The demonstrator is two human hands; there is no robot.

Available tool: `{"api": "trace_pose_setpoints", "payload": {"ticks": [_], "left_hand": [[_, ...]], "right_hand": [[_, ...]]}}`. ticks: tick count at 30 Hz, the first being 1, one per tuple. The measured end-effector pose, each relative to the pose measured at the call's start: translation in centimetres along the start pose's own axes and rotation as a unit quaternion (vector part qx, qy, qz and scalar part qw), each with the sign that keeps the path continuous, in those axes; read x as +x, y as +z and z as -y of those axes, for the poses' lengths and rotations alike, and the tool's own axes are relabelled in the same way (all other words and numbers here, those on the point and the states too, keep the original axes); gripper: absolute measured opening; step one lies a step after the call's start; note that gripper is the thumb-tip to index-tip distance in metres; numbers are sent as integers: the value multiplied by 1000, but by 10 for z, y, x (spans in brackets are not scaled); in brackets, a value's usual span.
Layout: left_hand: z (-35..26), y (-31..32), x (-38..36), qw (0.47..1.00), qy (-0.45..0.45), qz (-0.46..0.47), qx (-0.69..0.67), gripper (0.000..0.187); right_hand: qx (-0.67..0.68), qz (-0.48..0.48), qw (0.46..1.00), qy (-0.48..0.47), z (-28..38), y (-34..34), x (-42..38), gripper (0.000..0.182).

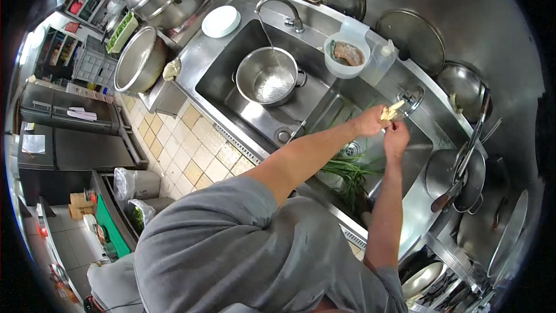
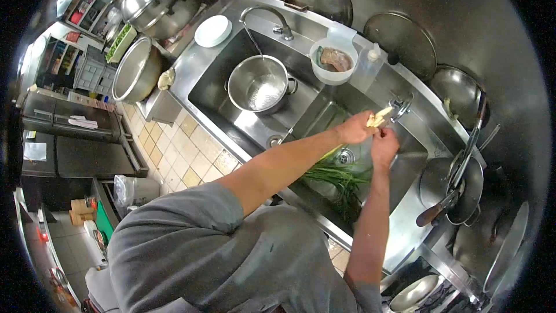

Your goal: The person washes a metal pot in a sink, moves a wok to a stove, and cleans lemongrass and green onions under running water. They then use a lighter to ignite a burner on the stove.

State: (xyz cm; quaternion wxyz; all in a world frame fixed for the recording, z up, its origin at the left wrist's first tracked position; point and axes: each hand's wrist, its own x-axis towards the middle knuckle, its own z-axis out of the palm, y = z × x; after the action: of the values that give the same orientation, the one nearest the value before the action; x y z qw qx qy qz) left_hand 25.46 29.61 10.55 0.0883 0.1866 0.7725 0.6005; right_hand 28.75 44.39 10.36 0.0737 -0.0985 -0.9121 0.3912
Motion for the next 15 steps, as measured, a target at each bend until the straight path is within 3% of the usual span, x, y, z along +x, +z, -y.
{"api": "trace_pose_setpoints", "payload": {"ticks": [2, 4, 6, 7, 9, 10, 11, 12, 13, 15], "left_hand": [[5, 0, 0, 997, -12, -66, -25, 30], [-6, -5, -6, 997, -39, -46, -54, 31], [-14, -10, -22, 999, -32, 4, 25, 37], [-6, -9, -23, 994, -60, 7, -96, 43], [6, 2, -34, 979, -77, 20, -185, 55], [5, 2, -30, 987, -52, 29, -149, 61], [6, 7, -22, 986, -31, 32, -162, 64], [8, 13, -18, 984, -13, 32, -175, 67], [-19, 6, -14, 981, -35, 51, -184, 68], [-49, 2, -4, 975, -72, 67, -201, 69]], "right_hand": [[-22, -73, 997, 30, -17, 30, 5, 19], [-39, -130, 990, 39, -50, 39, 10, 24], [-113, -166, 959, 200, -129, 27, 26, 33], [-170, -115, 969, 140, -148, 18, 33, 38], [-137, -45, 980, 134, -75, -26, 21, 38], [-94, -63, 986, 120, -79, -23, 19, 31], [-4, -26, 1000, -5, -99, -15, 19, 42], [-54, 24, 997, -40, -108, -4, 16, 68], [33, 226, 965, 126, -53, -26, -1, 78], [151, 360, 920, 49, -9, -25, -31, 73]]}}
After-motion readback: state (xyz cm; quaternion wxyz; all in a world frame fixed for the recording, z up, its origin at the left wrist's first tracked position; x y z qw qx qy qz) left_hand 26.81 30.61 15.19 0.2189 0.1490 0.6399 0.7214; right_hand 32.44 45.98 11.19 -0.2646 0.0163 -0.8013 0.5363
